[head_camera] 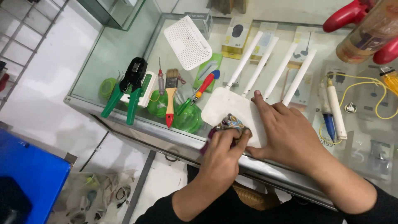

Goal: Cleaning the casing and inspecting the internal circuit board of a wireless router.

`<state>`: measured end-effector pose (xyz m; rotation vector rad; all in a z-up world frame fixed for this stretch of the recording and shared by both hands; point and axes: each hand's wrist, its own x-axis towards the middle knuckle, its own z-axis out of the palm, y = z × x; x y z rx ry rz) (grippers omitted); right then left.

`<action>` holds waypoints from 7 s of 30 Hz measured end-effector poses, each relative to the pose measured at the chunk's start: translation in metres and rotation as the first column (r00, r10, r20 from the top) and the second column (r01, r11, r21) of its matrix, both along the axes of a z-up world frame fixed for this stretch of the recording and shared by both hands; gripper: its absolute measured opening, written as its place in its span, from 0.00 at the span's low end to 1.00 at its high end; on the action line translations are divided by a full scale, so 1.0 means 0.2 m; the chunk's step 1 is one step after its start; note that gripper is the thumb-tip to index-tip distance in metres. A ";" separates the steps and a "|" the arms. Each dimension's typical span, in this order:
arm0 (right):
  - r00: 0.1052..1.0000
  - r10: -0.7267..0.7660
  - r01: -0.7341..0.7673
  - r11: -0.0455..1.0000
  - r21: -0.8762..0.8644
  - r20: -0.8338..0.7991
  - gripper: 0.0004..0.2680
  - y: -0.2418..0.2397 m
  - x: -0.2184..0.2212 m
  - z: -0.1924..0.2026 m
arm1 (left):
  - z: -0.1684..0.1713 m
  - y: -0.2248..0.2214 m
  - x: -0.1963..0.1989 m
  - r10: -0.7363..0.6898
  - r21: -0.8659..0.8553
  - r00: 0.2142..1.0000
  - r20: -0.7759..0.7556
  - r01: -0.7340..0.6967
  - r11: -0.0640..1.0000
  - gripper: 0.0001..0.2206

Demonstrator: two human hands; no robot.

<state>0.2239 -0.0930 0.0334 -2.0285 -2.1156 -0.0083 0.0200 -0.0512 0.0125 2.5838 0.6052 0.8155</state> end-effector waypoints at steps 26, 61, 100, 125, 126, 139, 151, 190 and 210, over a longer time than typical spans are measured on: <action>0.996 -0.034 0.032 0.999 -0.029 -0.078 0.54 -0.01 -0.01 -0.02 | -0.04 0.21 0.06 -0.254 -0.053 0.965 -0.066 0.251 0.967 0.29; 0.977 0.019 -0.029 0.999 -0.043 -0.213 0.52 -0.05 0.05 0.04 | 0.06 0.25 -0.03 0.090 -0.113 0.970 0.227 -0.065 0.991 0.20; -0.579 0.417 0.413 0.891 0.189 -0.701 0.34 -0.35 -0.29 -0.11 | 0.09 -0.09 0.07 -0.205 -0.130 0.947 0.249 0.242 0.962 0.19; -0.570 0.402 0.458 0.880 0.129 -0.717 0.29 -0.34 -0.33 -0.35 | 0.11 0.05 0.41 -0.137 -0.008 0.973 0.186 0.141 0.990 0.20; -0.546 0.395 0.450 0.882 0.139 -0.739 0.30 -0.34 -0.34 -0.36 | 0.12 0.05 0.40 -0.163 -0.008 0.964 0.209 0.168 0.986 0.19; -0.420 0.468 0.494 0.837 0.236 -0.778 0.28 -0.34 -0.36 -0.50 | 0.17 0.16 0.28 -0.619 0.184 0.779 0.100 0.597 0.781 0.17; -0.377 0.465 0.518 0.823 0.233 -0.801 0.29 -0.33 -0.36 -0.43 | 0.14 0.18 0.25 -0.681 0.256 0.727 0.084 0.645 0.720 0.15; -0.405 0.350 0.628 0.778 0.022 -0.845 0.29 -0.30 -0.41 -0.20 | 0.01 0.35 0.03 0.052 0.248 0.993 -0.108 -0.024 0.969 0.22; -0.430 0.342 0.652 0.758 -0.026 -0.835 0.26 -0.32 -0.36 -0.32 | -0.13 0.09 -0.12 0.028 0.124 0.980 0.198 -0.053 0.991 0.16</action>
